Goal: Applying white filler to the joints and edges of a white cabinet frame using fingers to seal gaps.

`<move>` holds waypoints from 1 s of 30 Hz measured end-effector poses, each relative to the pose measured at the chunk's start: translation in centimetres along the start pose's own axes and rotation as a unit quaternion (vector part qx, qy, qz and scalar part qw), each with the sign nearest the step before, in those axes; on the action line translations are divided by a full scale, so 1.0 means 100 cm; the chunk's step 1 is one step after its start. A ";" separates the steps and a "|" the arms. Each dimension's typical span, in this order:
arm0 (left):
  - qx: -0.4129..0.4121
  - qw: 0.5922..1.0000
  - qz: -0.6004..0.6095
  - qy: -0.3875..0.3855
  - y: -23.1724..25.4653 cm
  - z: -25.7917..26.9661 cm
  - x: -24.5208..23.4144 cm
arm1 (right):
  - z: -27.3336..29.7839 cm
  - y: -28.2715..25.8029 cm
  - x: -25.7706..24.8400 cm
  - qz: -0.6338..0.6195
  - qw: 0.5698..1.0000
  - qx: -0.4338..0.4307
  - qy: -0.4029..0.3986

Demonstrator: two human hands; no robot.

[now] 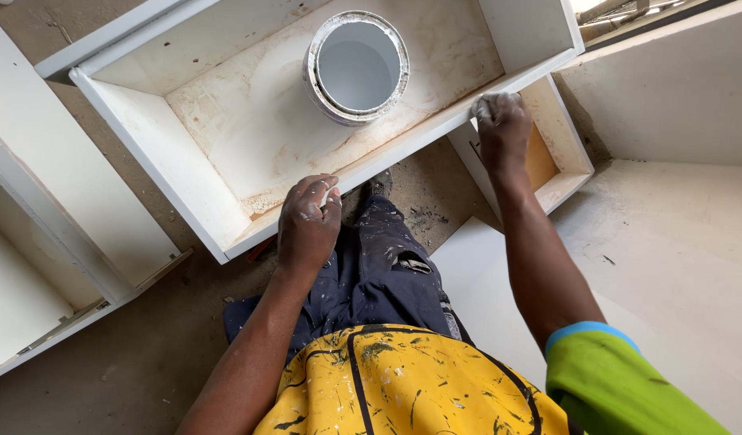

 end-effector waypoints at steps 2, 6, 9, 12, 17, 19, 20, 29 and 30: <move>-0.004 1.000 -0.012 0.020 -0.003 -0.001 -0.005 | 0.038 -0.054 -0.009 -0.099 0.994 0.045 -0.031; 0.000 0.998 -0.025 0.058 0.001 -0.010 -0.009 | 0.156 -0.159 0.066 -0.051 0.986 -0.052 -0.150; 0.026 0.996 -0.031 0.082 0.006 -0.018 -0.009 | 0.169 -0.148 0.079 0.066 0.963 -0.141 -0.222; 0.024 0.994 -0.031 0.100 -0.003 -0.018 -0.016 | 0.074 0.097 0.141 0.146 0.985 -0.006 -0.087; 0.004 0.989 -0.045 0.138 -0.029 -0.006 -0.034 | -0.036 0.032 -0.043 -0.003 0.998 0.013 0.056; -0.007 0.988 -0.036 0.147 -0.037 -0.001 -0.041 | -0.026 0.019 -0.041 -0.067 0.997 0.013 0.047; -0.024 0.986 -0.040 0.161 -0.041 0.000 -0.045 | -0.011 0.013 -0.022 -0.085 0.996 0.018 0.020; -0.019 0.989 -0.032 0.140 0.004 -0.023 -0.028 | 0.186 -0.163 0.094 -0.002 0.959 -0.196 -0.207; -0.026 0.993 -0.028 0.114 0.013 -0.024 -0.020 | 0.180 -0.157 0.085 0.012 0.967 -0.183 -0.177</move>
Point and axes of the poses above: each hand's wrist, its own z-axis away from the middle knuckle, its own x-axis out of the palm, y = z × x, the point moved 6 cm from there along -z, towards the middle knuckle, and after that the axes turned 6 degrees about x, right-handed, at the moved point
